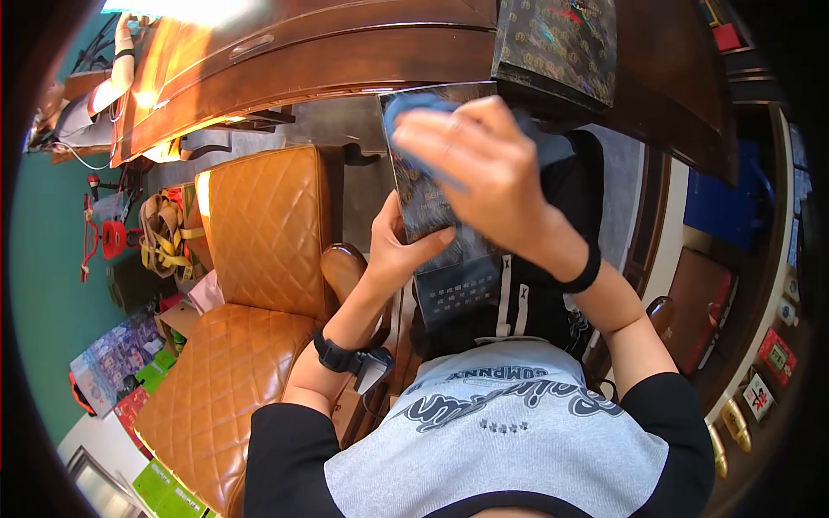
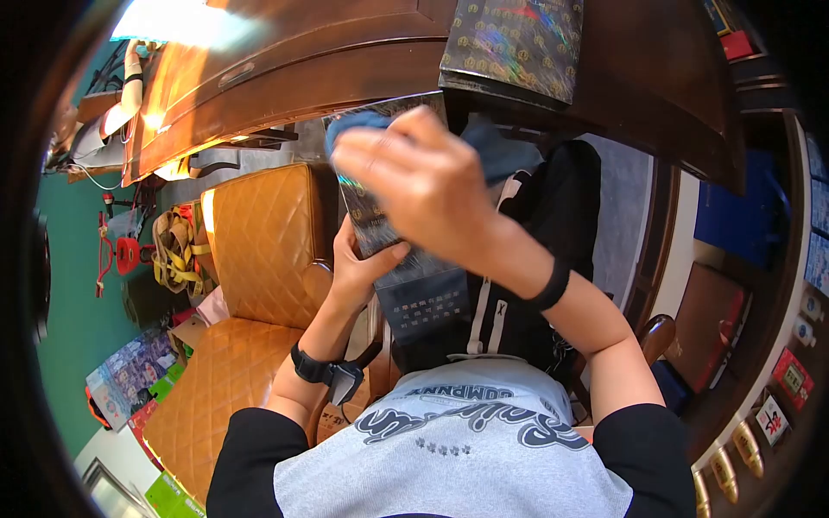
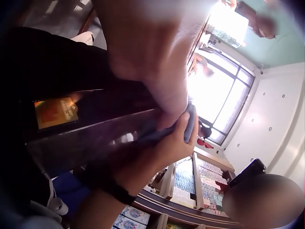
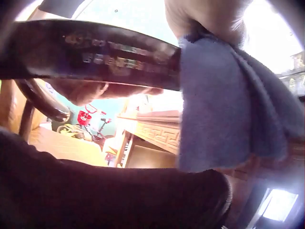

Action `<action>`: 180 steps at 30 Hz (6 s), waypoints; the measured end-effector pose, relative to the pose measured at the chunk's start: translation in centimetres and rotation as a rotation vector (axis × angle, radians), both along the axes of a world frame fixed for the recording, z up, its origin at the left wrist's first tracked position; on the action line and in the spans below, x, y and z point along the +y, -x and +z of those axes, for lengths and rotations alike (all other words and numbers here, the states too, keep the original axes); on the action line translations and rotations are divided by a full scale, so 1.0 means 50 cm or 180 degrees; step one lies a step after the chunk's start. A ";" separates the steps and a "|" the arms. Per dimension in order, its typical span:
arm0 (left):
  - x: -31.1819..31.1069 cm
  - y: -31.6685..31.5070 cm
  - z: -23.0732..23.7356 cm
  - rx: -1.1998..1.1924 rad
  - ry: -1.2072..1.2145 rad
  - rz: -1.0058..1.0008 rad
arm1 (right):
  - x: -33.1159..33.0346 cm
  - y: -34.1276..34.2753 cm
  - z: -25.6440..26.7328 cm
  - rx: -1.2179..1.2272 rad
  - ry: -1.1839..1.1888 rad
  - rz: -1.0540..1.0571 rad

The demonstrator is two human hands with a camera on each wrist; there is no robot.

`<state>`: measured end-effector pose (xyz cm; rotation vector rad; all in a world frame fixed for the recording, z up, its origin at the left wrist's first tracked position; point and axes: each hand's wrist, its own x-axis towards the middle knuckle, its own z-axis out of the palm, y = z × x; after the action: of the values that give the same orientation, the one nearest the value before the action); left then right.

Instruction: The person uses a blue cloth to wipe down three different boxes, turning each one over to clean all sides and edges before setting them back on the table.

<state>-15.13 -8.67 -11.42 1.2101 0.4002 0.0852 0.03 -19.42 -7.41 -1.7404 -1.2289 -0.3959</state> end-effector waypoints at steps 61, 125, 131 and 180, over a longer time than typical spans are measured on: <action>0.014 -0.007 -0.012 0.0252 0.1435 0.0206 | -0.064 0.095 -0.027 -0.0348 0.0888 0.1365; -0.188 -0.089 -0.008 0.0200 -0.0111 -0.0968 | 0.005 -0.128 0.072 0.3335 -0.0856 0.1138; -0.194 -0.085 0.008 0.0145 -0.0283 -0.0769 | 0.031 -0.120 0.070 0.1703 -0.1046 0.0669; -0.016 -0.005 0.007 -0.0516 0.2349 0.0524 | -0.088 -0.018 0.057 0.1910 0.2731 0.0716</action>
<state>-14.89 -9.45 -11.06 0.4379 0.3429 0.1596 0.94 -23.82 -4.57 -2.1367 -1.1816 0.8586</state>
